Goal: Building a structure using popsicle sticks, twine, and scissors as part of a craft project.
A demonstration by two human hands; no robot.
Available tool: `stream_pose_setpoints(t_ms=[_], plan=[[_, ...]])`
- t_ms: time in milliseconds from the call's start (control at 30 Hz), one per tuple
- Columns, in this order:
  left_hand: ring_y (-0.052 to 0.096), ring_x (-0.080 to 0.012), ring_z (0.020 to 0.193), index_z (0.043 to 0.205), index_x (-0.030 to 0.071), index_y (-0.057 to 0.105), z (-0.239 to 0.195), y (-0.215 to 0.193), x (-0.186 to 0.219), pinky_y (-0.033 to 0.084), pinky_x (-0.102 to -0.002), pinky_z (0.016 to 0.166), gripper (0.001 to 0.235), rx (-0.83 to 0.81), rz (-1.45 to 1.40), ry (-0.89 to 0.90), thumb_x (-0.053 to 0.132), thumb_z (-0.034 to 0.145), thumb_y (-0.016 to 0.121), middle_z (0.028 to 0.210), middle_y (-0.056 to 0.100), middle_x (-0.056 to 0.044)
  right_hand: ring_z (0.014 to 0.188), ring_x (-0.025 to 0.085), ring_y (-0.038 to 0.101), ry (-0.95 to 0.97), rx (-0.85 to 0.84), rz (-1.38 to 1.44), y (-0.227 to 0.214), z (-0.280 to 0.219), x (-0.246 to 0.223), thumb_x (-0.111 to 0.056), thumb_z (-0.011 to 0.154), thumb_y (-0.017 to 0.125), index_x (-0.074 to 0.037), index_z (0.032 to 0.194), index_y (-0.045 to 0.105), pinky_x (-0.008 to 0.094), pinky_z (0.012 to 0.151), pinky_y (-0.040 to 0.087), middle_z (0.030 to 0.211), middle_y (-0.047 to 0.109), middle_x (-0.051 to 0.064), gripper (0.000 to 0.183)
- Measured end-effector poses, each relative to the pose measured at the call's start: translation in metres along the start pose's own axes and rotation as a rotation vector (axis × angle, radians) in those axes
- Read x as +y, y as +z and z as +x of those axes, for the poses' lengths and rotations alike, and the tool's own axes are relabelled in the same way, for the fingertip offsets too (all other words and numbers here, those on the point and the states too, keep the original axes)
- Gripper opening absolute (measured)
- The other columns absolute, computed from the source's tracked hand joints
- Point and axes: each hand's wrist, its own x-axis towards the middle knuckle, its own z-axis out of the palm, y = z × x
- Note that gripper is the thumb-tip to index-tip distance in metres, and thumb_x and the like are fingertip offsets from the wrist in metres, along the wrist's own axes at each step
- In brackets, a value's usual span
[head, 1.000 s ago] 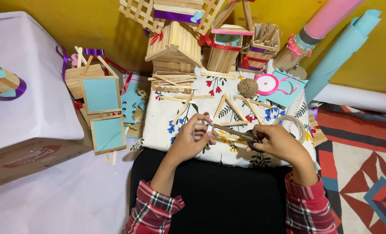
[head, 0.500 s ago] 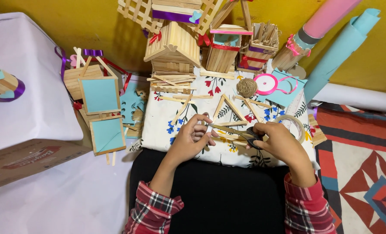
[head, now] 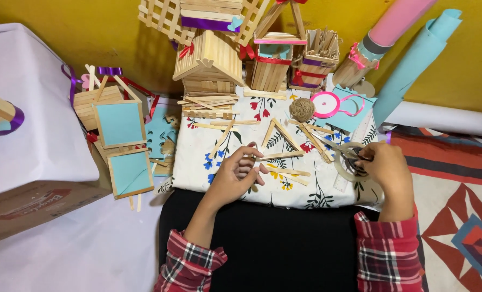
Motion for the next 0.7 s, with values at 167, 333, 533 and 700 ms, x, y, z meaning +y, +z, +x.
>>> stream_pose_setpoints(t_ms=[167, 333, 533, 700], plan=[[0.076, -0.0257, 0.071, 0.12, 0.005, 0.06, 0.001, -0.001, -0.012, 0.064, -0.037, 0.067, 0.029, -0.048, -0.009, 0.139, -0.005, 0.093, 0.057, 0.089, 0.074, -0.022, 0.071, 0.022, 0.071, -0.485, 0.225, 0.244, 0.013, -0.041, -0.078, -0.017, 0.087, 0.081, -0.021, 0.101, 0.08, 0.032, 0.069, 0.056, 0.093, 0.077, 0.003, 0.015], [0.076, -0.0263, 0.071, 0.122, 0.004, 0.061, 0.0, 0.003, -0.004, 0.064, -0.038, 0.067, 0.032, -0.046, 0.02, 0.155, -0.007, 0.092, 0.057, 0.089, 0.074, -0.023, 0.061, 0.019, 0.067, -0.809, 0.252, 0.656, 0.044, -0.07, -0.13, -0.006, 0.082, 0.082, -0.013, 0.102, 0.081, 0.03, 0.061, 0.056, 0.092, 0.079, 0.007, 0.021], [0.076, -0.0272, 0.07, 0.122, 0.002, 0.062, 0.001, 0.008, -0.006, 0.064, -0.039, 0.065, 0.032, -0.058, 0.047, 0.148, -0.007, 0.091, 0.058, 0.09, 0.075, -0.023, 0.067, 0.02, 0.071, -0.835, 0.196, 0.725, 0.055, -0.071, -0.132, -0.004, 0.082, 0.082, -0.011, 0.094, 0.082, 0.029, 0.063, 0.059, 0.085, 0.078, 0.006, 0.013], [0.075, -0.0264, 0.069, 0.122, 0.002, 0.066, -0.001, 0.01, -0.009, 0.063, -0.037, 0.062, 0.035, -0.011, 0.107, 0.207, -0.007, 0.089, 0.059, 0.086, 0.076, -0.022, 0.067, 0.024, 0.069, -0.864, 0.172, 0.664, 0.053, -0.069, -0.128, -0.005, 0.084, 0.079, -0.009, 0.089, 0.078, 0.033, 0.065, 0.058, 0.079, 0.076, 0.007, 0.006]])
